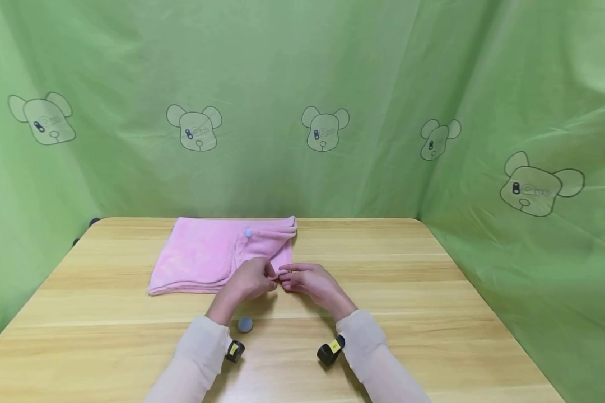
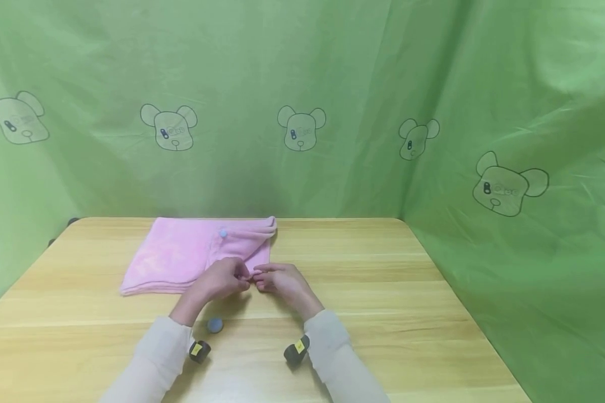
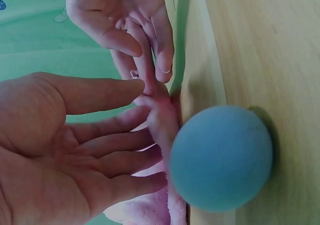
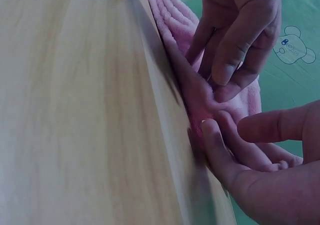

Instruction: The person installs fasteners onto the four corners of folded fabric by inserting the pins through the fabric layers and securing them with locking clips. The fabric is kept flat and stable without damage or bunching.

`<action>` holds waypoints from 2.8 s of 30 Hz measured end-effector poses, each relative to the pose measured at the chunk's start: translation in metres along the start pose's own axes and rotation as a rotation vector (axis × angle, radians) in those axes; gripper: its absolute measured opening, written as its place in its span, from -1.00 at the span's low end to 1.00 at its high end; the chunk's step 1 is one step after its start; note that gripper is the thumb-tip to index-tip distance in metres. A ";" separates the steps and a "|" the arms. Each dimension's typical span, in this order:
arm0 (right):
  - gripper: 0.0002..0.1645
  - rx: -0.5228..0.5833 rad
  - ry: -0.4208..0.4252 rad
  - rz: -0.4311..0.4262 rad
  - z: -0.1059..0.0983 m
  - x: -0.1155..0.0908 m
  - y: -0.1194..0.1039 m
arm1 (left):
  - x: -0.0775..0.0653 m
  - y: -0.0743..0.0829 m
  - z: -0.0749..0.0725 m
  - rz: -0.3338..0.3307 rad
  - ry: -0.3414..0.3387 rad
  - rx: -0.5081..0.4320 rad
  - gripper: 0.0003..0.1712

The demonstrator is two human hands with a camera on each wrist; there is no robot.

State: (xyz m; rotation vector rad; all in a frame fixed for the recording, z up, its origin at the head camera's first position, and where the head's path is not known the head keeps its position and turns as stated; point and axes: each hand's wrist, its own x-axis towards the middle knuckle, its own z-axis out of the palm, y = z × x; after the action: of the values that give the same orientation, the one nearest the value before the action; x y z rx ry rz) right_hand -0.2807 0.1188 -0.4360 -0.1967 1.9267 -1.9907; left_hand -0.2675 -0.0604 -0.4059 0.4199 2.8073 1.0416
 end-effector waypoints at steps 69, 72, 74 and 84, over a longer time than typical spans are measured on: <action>-0.93 -0.529 0.071 -0.033 -0.017 -0.008 -0.015 | 0.007 -0.011 0.002 0.089 0.309 0.030 -0.90; -0.87 -0.389 0.038 -0.047 -0.008 -0.006 -0.011 | 0.007 -0.011 0.002 0.087 0.305 0.027 -0.92; -0.82 -0.313 0.026 -0.041 -0.003 -0.004 -0.008 | 0.006 -0.011 0.002 0.089 0.302 0.025 -0.93; -0.73 -0.128 0.028 -0.001 0.010 0.000 0.004 | 0.007 -0.010 0.002 0.084 0.257 0.039 -0.91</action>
State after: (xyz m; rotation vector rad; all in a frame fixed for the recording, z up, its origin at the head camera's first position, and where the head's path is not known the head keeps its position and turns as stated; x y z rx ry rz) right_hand -0.2762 0.1092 -0.4393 -0.2043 2.0733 -1.8816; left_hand -0.2760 -0.0645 -0.4143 0.4405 3.0639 1.1337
